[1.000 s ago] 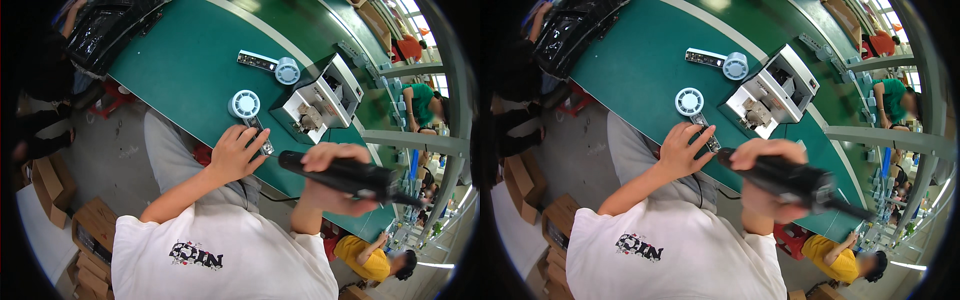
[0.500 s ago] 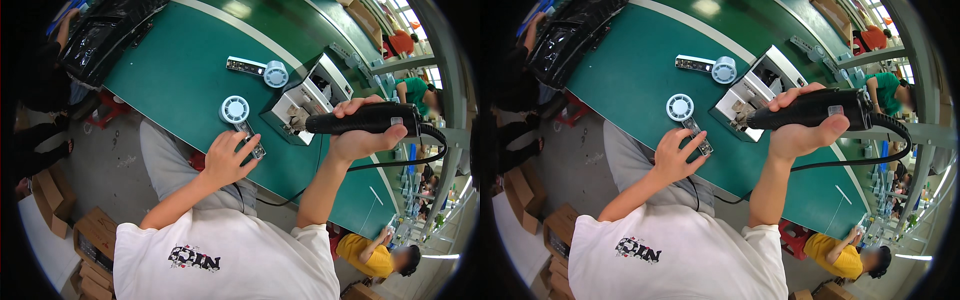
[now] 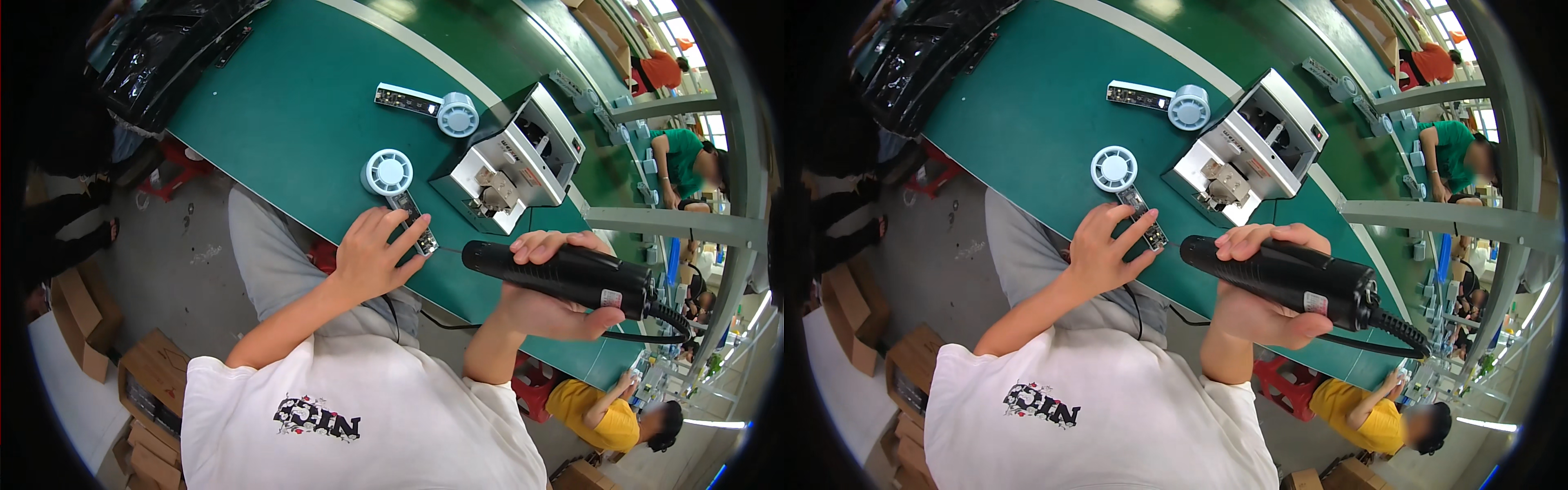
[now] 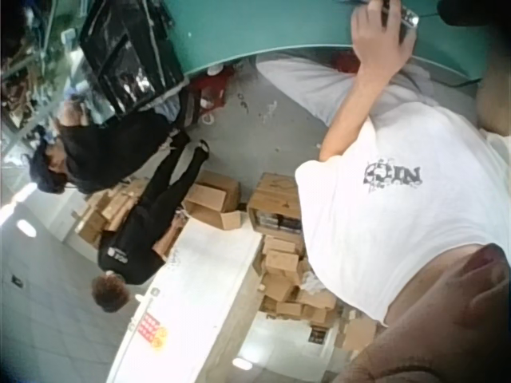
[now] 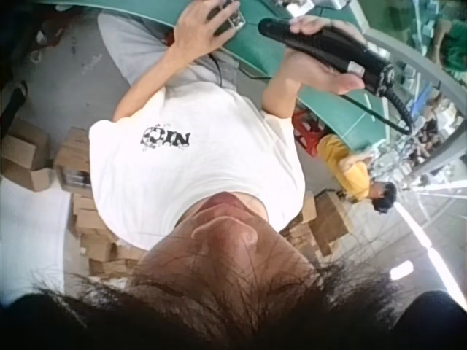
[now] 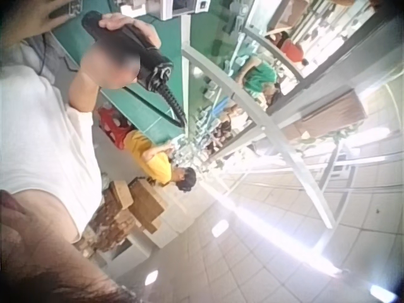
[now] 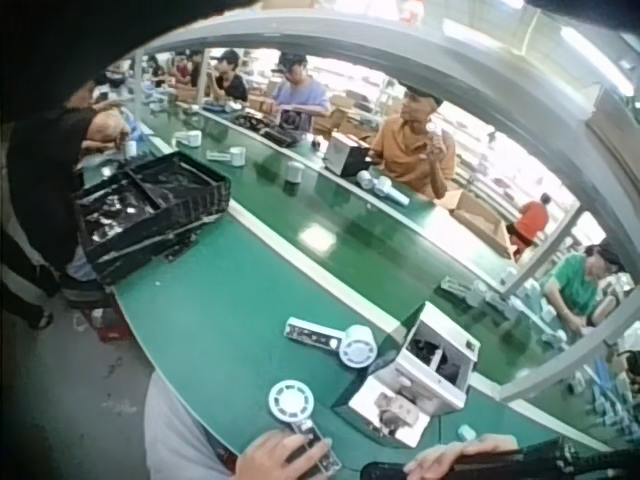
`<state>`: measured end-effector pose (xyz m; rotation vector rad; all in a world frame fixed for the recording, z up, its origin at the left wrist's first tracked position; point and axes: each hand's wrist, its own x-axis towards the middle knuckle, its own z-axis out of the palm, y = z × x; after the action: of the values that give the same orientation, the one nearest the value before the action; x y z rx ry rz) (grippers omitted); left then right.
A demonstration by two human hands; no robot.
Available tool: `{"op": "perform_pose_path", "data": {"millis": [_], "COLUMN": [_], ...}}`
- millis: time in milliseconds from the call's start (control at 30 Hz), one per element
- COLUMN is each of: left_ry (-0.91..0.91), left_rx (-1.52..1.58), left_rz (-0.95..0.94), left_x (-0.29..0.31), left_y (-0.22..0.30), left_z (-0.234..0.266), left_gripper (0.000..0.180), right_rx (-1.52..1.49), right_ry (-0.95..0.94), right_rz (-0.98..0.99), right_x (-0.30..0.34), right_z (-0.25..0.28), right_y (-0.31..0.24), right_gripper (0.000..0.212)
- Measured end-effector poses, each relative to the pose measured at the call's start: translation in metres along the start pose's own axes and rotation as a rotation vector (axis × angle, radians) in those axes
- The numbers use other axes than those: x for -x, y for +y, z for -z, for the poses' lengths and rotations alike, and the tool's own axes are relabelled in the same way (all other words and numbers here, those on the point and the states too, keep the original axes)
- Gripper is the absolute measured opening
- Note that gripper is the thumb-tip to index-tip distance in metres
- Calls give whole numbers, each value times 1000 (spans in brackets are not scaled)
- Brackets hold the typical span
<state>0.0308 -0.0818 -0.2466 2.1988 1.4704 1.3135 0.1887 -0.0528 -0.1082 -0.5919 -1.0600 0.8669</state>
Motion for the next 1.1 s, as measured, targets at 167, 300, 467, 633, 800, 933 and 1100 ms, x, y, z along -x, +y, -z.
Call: {"op": "perform_pose_path", "data": {"millis": [167,300,467,633,800,933,1100], "left_ry": [-6,-15,-9,-15,-25,-20,-11], "left_rx": [6,7,5,5,2,-5,-3], "left_rz": [-8,-3,-6,-14,-9,-9,-15], "left_x": [-1,-1,-2,-2,-2,-1,-1], "left_y": [0,1,1,0,1,0,1], "left_z": [0,1,0,0,0,-1,-2], "left_gripper": [57,55,55,55,56,56,56], "right_rx": [73,78,125,165,126,132,62], "right_ry": [58,34,68,46,43,34,-22], "right_rz": [-35,-43,-29,-17,-22,-33,-8], "right_x": [3,4,4,7,7,6,6], "right_z": [3,6,1,4,5,3,10], "right_y": [6,7,10,17,20,20,21], "right_gripper": [89,91,89,90,91,92,92]}}
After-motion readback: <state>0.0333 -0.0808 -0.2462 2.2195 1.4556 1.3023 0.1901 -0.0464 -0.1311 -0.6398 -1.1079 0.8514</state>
